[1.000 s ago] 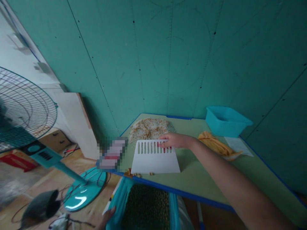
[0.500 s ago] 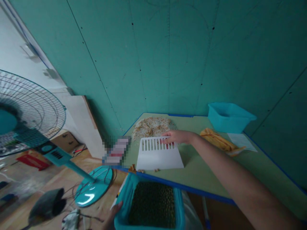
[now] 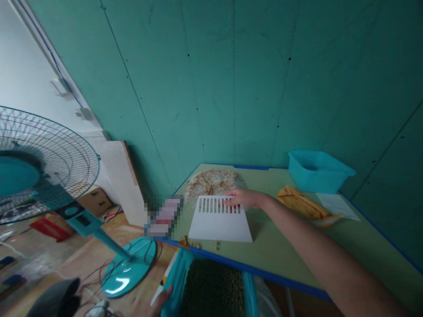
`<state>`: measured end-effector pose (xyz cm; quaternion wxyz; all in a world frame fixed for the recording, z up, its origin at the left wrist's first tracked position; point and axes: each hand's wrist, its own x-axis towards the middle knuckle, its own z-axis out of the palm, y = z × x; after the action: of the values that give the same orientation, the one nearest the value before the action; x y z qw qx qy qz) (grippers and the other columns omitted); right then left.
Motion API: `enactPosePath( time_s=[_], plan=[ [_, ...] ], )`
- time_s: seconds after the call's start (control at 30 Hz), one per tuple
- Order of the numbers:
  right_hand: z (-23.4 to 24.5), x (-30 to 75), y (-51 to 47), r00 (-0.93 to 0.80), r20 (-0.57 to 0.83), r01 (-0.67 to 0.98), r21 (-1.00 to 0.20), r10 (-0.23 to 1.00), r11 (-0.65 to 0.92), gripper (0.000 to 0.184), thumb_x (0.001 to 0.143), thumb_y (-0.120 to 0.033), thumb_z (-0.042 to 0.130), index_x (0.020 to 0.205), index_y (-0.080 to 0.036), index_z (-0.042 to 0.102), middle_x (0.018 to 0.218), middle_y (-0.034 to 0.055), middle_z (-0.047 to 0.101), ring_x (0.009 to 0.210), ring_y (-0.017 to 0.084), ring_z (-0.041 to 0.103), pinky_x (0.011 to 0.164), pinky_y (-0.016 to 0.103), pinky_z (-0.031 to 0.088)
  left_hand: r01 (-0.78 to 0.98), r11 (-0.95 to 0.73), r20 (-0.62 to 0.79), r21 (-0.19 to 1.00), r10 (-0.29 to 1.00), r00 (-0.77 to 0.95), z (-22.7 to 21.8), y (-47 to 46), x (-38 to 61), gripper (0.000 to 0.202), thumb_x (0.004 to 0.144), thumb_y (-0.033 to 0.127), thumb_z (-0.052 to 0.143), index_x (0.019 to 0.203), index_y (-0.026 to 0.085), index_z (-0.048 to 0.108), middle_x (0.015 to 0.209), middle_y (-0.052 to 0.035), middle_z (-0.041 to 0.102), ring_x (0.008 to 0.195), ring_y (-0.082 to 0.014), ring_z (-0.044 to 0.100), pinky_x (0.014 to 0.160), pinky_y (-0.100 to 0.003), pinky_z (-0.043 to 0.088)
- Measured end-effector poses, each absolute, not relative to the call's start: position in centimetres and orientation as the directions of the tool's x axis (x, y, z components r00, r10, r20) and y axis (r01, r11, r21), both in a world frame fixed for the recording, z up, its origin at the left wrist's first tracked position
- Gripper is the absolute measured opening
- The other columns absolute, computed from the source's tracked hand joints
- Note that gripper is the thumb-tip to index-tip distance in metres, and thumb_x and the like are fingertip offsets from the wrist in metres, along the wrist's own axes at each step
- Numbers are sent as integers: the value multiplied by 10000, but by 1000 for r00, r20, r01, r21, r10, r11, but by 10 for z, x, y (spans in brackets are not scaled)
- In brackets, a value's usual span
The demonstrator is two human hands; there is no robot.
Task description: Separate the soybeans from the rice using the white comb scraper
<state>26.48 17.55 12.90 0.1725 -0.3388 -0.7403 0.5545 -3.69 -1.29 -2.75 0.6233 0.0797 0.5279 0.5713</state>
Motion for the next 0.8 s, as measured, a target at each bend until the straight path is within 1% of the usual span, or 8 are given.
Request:
enactPosePath(
  time_s=[0.1,0.23,0.43,0.53,0.6,0.7,0.73,0.8],
  plan=[
    [127,265,177,-713,-124,320,-933,690,163,182,736,-295,584,816,-131,593,619,-25,551,524,62,469,484,187,325,-640,343,-564,687,807,-173,-28,-15,-34,247,664,211,610,894,254,689,717,-19,746,1167,-316,376,1007,-459,236],
    [126,265,178,-736,-142,308,-941,661,140,196,727,-310,595,805,-130,588,596,-35,540,505,56,456,479,185,317,-637,318,-503,702,855,-127,-21,-19,-27,386,687,219,592,1072,201,617,874,-70,732,1108,-362,440,959,-544,287],
    [129,265,176,-744,-169,320,-939,646,123,202,721,-331,595,779,-139,577,592,-36,537,498,58,459,481,189,322,-665,319,-534,675,834,-142,-15,-5,-29,488,640,65,615,1096,240,603,500,-3,705,1132,-289,434,962,-425,322],
    [129,266,175,-750,-166,324,-936,641,137,202,721,-337,595,773,-143,577,599,-33,542,505,59,459,483,189,323,-680,372,-606,631,784,-134,-14,3,-28,459,642,57,633,1070,221,620,481,10,697,1094,-308,469,988,-436,280],
    [128,266,176,-755,-163,322,-936,635,143,202,722,-336,595,772,-141,576,603,-30,542,510,60,461,483,189,323,-698,446,-684,559,724,-85,-10,6,-24,559,666,82,629,1207,126,493,443,3,682,1057,-321,498,985,-448,285],
    [126,266,177,-772,-175,318,-938,611,134,205,737,-330,578,809,-138,578,619,-25,546,520,62,471,487,189,332,-725,542,-766,425,642,31,-1,4,-12,703,728,56,532,1319,-49,167,361,-17,640,1065,-318,490,951,-476,334],
    [126,266,177,-777,-177,318,-938,604,136,206,743,-330,572,819,-138,578,622,-24,547,524,62,474,489,189,335,-730,539,-759,420,650,43,1,1,-6,701,731,68,522,1333,-9,171,417,-32,671,1072,-315,484,941,-478,349],
    [126,266,176,-776,-174,329,-932,606,153,203,748,-329,566,817,-139,576,619,-25,546,526,62,475,491,189,339,-775,373,-594,510,804,-4,5,-6,7,752,727,263,565,1347,66,189,887,-105,719,1117,-336,433,938,-489,354]
  ],
)
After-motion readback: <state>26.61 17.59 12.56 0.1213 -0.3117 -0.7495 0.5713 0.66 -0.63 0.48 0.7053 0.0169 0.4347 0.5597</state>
